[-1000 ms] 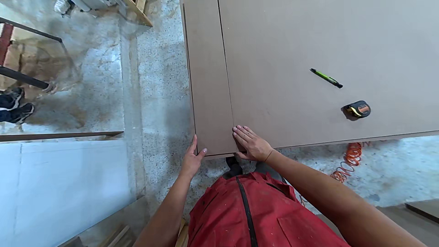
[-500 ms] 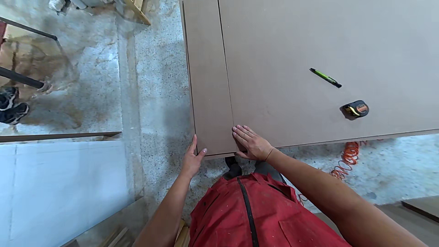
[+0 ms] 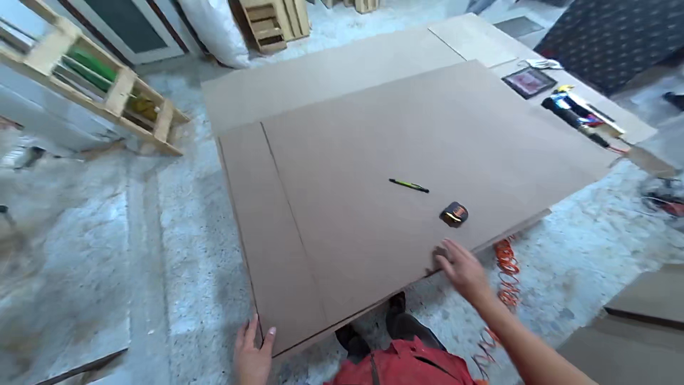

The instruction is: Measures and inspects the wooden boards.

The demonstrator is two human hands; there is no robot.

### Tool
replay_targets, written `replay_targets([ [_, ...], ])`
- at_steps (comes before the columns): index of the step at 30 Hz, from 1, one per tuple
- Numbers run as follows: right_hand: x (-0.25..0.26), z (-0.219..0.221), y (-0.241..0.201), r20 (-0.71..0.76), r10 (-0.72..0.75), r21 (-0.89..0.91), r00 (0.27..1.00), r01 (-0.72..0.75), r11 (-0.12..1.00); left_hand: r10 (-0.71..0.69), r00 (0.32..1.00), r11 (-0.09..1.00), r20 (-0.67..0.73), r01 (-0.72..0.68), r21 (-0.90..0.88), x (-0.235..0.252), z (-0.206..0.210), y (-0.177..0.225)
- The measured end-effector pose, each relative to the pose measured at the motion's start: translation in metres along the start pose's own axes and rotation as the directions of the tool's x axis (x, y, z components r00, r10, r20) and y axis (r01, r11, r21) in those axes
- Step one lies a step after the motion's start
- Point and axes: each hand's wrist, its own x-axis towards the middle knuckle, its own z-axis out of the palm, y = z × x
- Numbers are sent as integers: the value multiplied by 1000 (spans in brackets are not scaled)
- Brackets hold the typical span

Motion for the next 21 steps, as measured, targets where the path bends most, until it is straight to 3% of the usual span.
replay_targets([
  [3,3,-14,42,9,-52,-56,999,52,997,-53,996,995,-75,59,76,47,-16,28],
  [5,3,-10,38,85,-154,-69,984,160,985,-129,990,989,-60,133,69,86,-23,51],
  [8,-1,13,1,260,-314,-27,913,332,943,-255,967,965,-30,256,53,131,-20,78],
  [11,-10,41,-44,383,-418,-4,824,454,891,-300,946,938,-123,316,142,133,-2,92],
  [13,-10,56,-74,438,-469,22,767,512,859,-262,945,944,-195,293,151,124,14,90],
  [15,-4,64,-109,520,-526,75,673,577,813,-236,949,971,-209,241,-3,121,23,80],
  [18,11,73,-158,654,-550,122,519,646,754,-191,970,973,-152,167,-159,119,26,66],
  [21,22,79,-184,733,-505,109,455,655,748,-147,986,980,-80,134,-146,120,23,60],
])
